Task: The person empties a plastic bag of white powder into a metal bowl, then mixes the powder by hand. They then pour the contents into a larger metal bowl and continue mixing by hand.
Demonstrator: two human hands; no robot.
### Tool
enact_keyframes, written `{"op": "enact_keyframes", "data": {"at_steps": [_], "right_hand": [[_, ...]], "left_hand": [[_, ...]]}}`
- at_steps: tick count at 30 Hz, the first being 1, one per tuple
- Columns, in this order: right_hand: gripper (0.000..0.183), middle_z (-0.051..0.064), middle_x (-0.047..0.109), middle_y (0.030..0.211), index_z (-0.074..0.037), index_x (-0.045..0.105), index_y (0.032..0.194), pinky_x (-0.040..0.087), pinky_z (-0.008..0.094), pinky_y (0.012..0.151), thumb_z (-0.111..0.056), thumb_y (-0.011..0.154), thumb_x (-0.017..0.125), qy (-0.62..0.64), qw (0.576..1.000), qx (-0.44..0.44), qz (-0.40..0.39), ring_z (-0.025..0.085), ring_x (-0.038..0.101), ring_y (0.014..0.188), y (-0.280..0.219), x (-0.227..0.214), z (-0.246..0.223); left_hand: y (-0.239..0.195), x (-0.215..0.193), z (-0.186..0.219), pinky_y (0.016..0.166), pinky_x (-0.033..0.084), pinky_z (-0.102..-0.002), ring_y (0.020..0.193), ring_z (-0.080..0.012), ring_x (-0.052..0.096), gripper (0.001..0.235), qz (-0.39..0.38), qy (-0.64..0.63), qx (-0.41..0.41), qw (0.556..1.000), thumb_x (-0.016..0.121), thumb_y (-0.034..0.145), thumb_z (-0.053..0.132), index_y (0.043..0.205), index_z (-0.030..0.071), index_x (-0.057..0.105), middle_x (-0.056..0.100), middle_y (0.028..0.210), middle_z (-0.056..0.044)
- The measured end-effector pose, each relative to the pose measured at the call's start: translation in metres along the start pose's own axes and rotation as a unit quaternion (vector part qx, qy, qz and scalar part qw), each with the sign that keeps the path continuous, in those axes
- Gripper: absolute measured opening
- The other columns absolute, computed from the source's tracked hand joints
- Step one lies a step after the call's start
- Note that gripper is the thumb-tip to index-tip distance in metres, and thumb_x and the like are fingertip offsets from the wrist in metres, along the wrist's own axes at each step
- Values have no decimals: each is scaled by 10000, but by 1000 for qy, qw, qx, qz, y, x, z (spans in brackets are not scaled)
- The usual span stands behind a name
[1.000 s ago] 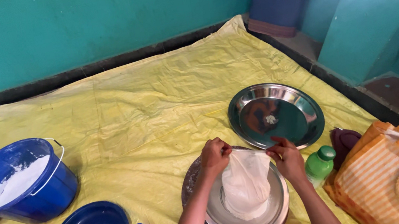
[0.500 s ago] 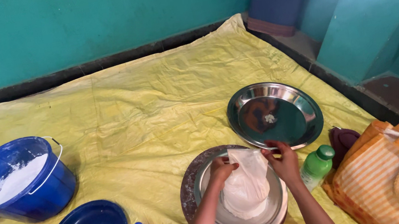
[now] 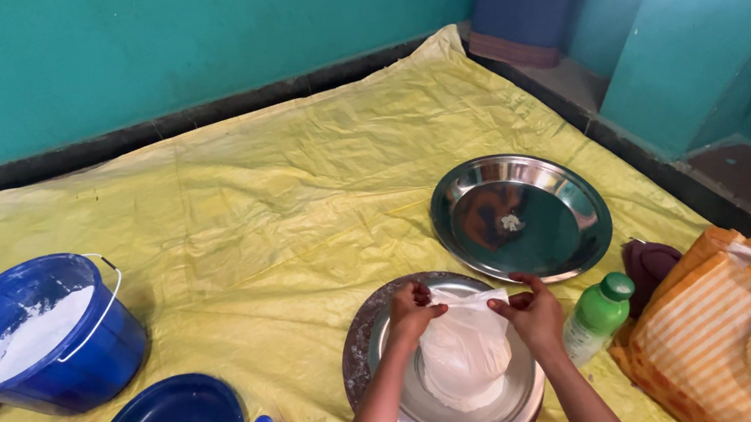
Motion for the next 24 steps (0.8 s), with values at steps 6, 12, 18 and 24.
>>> {"op": "enact_keyframes", "data": {"at_steps": [6,12,18,24], "right_hand": [[820,55,678,695,-147,569,1419,518,310,611,-163,675,913,20,998,-14,-51,142,620,630,-11,10,-17],[896,46,639,664,-155,591,1396,513,309,616,-116,582,963,-65,997,-38,-9,147,596,608,-7,2,-15],[529,-1,736,817,-47,710,1155,540,266,631,-215,695,910,83,984,-20,-157,76,658,702,-14,32,1],[298,42,702,751,-48,791,1034,453,277,562,-299,874,809,14,997,-24,-77,93,547,652,-1,21,13]], "left_hand": [[-5,16,1,767,567,-282,846,-117,674,416,-32,-5,-2,999,875,715,48,1074,88,668,715,912,-11],[-15,-6,30,752,563,-281,807,-135,648,496,31,-29,77,996,924,629,15,1055,28,670,677,868,-15],[-17,4,14,745,520,-284,820,-126,575,498,-12,-72,3,997,911,731,50,1172,64,680,624,876,1],[-14,19,26,811,527,-234,923,-87,661,375,-80,-113,80,987,677,893,0,1249,76,763,737,1024,26]]}}
Point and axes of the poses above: each hand's wrist, its own y-axis towards the middle knuckle, its own x-axis out of the palm, z = x × y, the point moved 9 cm from there along y, towards the middle knuckle
